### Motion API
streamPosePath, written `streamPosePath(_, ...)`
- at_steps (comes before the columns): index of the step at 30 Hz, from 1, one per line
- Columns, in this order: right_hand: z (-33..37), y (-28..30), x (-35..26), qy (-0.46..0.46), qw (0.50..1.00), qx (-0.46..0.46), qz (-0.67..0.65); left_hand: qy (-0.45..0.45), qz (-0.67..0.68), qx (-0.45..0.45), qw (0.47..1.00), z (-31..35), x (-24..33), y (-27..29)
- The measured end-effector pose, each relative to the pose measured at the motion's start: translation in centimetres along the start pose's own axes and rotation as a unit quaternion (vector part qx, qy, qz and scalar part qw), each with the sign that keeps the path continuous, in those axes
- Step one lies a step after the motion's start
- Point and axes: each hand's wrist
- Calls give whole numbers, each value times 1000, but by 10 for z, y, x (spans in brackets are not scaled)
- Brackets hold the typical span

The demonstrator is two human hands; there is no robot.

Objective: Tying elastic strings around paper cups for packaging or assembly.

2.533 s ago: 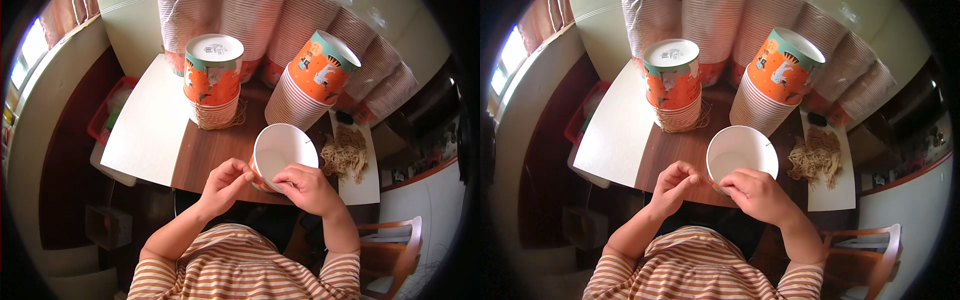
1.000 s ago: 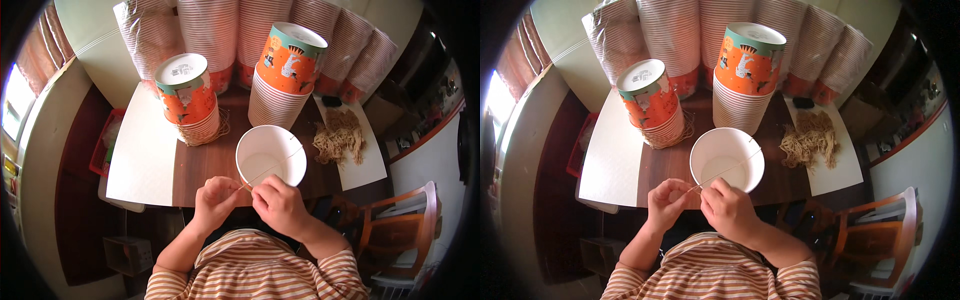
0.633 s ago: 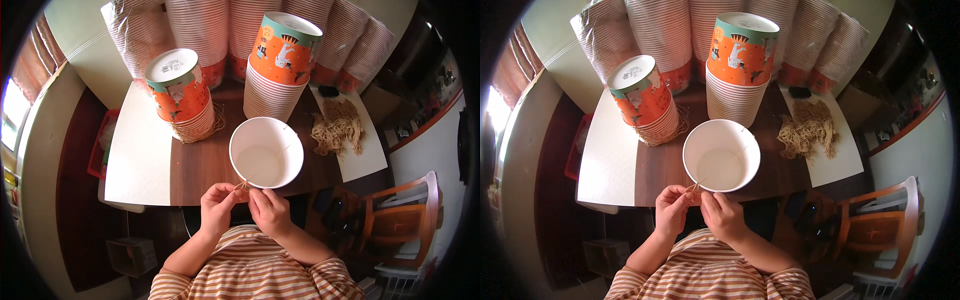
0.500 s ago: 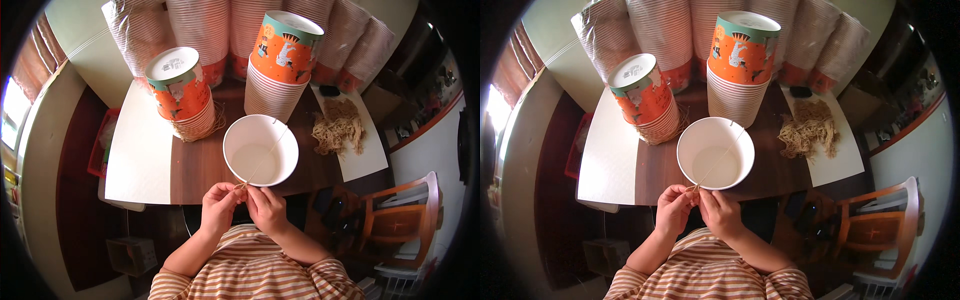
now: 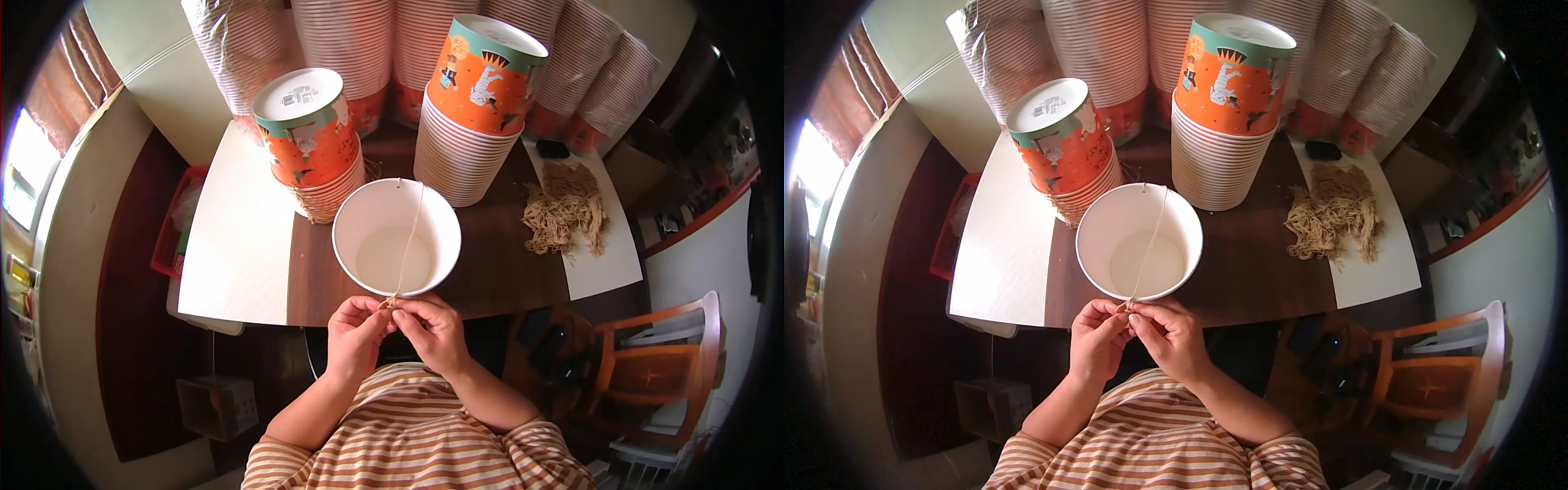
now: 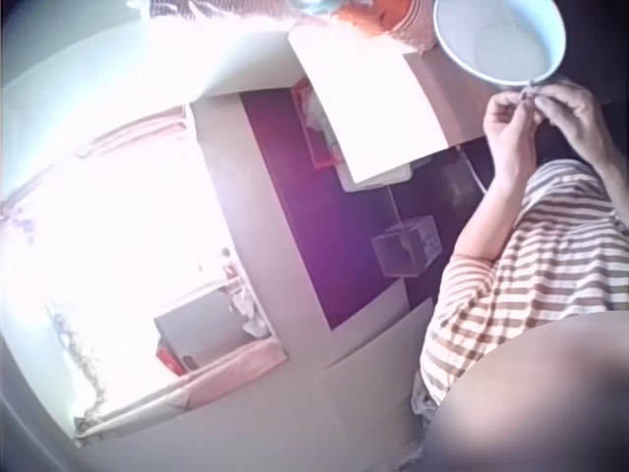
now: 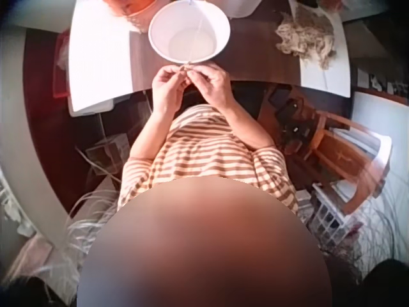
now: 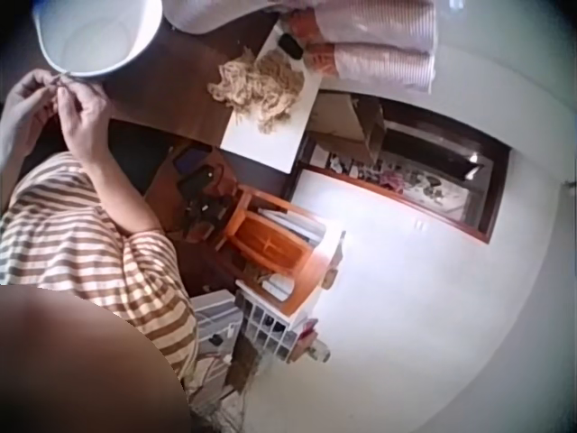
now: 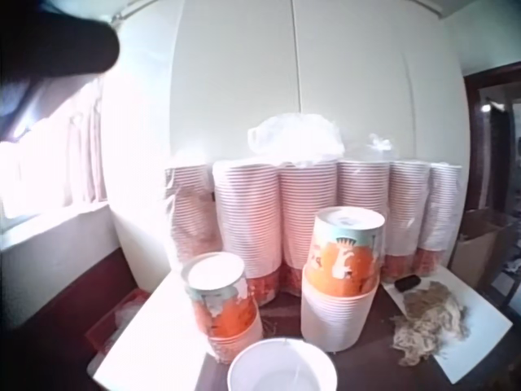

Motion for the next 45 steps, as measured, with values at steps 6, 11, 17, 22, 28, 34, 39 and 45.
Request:
streamPosePath(6,2,-13,6,-97,978,5,-187,-32,-10,6,999,3,1,-2)
streamPosePath(11,3,-15,7,-192,918,1,-346,-144,-141,-17,979,4,-2,-2)
streamPosePath(17,2,-10,8,-292,864,-17,-410,-314,-343,-55,884,0,-9,3)
streamPosePath(22,1,-8,4,-325,853,-28,-408,-418,-490,-98,758,-4,-3,7)
streamPosePath(28,0,-7,-3,-307,864,-35,-398,-457,-515,-114,716,-5,0,1)
streamPosePath(34,-1,-6,-1,-299,873,-37,-384,-442,-534,-115,711,-5,5,2)
streamPosePath(39,-5,-7,-1,-324,860,-53,-390,-340,-473,-114,805,-5,3,13)
streamPosePath(45,-6,-11,4,-294,867,-50,-399,-239,-356,-66,901,1,4,5)
Point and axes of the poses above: each hand's wrist, its own z-axis away from the middle knuckle, its own y-axis out of the back of the hand, x = y × z, and after that the axes turned 11 degrees about z, right-handed
